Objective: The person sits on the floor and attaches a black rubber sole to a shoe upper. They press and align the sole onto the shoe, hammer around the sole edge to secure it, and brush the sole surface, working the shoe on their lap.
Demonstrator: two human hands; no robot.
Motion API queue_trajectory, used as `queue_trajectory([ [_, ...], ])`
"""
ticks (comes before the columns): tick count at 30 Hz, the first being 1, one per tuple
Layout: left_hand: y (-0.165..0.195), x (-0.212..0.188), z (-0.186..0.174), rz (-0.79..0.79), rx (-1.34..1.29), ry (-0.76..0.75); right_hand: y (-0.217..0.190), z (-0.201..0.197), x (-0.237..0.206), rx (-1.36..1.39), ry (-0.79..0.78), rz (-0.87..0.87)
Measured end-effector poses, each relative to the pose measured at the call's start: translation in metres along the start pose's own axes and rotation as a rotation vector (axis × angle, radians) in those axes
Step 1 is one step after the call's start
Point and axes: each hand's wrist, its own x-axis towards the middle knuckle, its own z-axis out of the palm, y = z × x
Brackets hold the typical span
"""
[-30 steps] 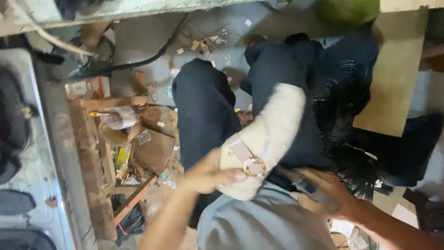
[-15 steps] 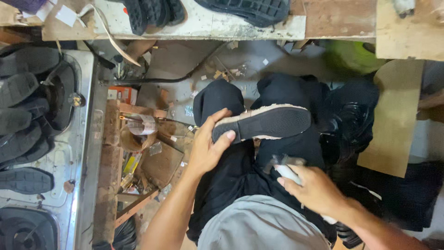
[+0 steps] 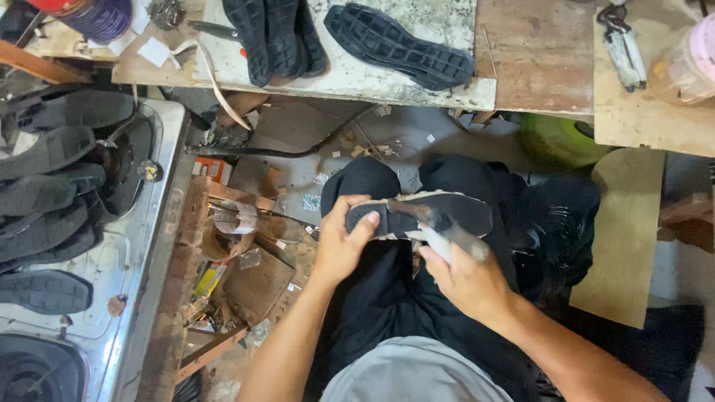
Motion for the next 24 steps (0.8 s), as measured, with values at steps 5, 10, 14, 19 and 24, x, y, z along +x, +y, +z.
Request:
queue_trajectory([
  [5,0.004,-0.002,0.002,-0.057,-0.038,0.012,0.013,-0.056,-0.044,0.249,-0.138,0.515],
  [10,0.006,-0.001,0.002,-0.045,0.001,0.048,-0.031,-0.073,-0.009,0.336,0.008,-0.216],
  [14,0.004,0.002,0.003,0.021,0.027,0.062,-0.018,-0.027,0.002,0.057,-0.064,0.024],
  [19,0.002,0.003,0.009,-0.075,0.008,0.035,0.041,-0.036,-0.075,0.053,0.020,-0.067],
  [24,0.023,0.006,-0.003,0.050,0.070,-0.017,0.062,0.001,-0.085,-0.067,0.078,-0.233],
])
